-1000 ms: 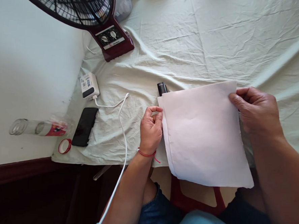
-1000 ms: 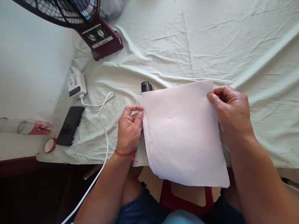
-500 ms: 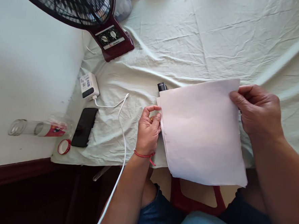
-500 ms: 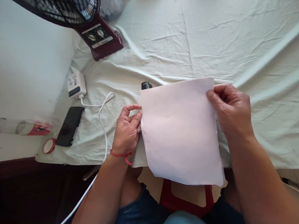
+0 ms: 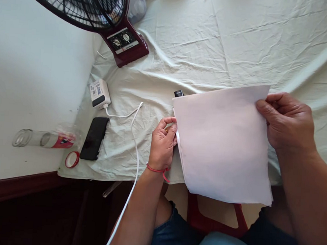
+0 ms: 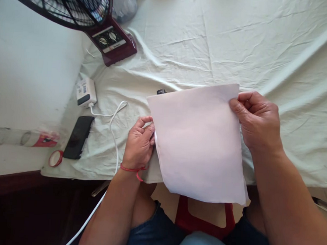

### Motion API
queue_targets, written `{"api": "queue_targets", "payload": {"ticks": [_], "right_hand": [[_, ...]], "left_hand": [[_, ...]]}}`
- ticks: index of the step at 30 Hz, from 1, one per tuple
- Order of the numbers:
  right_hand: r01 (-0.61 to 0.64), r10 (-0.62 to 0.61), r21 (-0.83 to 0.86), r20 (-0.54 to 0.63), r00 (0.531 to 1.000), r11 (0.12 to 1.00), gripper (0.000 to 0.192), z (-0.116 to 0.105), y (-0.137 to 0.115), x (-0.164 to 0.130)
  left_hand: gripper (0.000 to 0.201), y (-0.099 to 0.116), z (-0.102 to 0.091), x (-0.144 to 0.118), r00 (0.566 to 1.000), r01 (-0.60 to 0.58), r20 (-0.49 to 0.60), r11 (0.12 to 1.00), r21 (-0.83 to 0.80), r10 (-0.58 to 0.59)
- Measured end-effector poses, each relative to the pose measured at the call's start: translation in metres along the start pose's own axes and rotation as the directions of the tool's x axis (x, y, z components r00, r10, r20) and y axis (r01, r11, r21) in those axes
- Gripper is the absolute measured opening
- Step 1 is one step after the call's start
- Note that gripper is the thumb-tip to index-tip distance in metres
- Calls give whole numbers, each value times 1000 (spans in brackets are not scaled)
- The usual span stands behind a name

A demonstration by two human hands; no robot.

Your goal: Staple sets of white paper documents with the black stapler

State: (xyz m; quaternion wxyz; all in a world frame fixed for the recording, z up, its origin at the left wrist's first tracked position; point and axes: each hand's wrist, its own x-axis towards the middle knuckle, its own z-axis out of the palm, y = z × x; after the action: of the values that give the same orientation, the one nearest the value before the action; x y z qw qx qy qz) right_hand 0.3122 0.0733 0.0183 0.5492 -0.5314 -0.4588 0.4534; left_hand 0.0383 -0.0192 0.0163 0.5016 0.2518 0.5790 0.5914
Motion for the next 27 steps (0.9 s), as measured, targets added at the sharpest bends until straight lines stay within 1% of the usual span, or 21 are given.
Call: {"api": "queue_targets", "payload": {"ticks": [3, 6, 10, 13, 16, 22, 27], "right_hand": [[-46, 47, -70, 8, 999, 996, 15, 1, 0, 0], [-61, 63, -115, 7, 998, 991, 14, 2, -1, -2], [-59, 61, -104, 11, 998, 993, 13, 4, -2, -3], [-56, 57, -64, 23, 998, 996, 13, 5, 0, -3], [-55, 57, -47, 38, 998, 997, 12, 4, 1, -3], [-101, 110, -108, 82, 990, 989, 16, 1, -3, -4], [-152, 169, -171, 94, 981, 974, 20, -2, -5, -5]], "left_hand": [[32, 0, 1, 0, 1000, -14, -23, 1000, 4, 15], [28, 1, 3, 0, 998, -48, -46, 999, 3, 49], [26, 2, 4, -3, 994, -94, -59, 995, 15, 94], [31, 1, 3, -4, 991, -127, -31, 991, 30, 128], [37, -2, 1, -4, 991, -127, -28, 990, 61, 129], [55, -8, -2, 2, 984, -120, -131, 992, 38, 124], [58, -9, -2, 5, 979, -105, -173, 994, 24, 108]]}}
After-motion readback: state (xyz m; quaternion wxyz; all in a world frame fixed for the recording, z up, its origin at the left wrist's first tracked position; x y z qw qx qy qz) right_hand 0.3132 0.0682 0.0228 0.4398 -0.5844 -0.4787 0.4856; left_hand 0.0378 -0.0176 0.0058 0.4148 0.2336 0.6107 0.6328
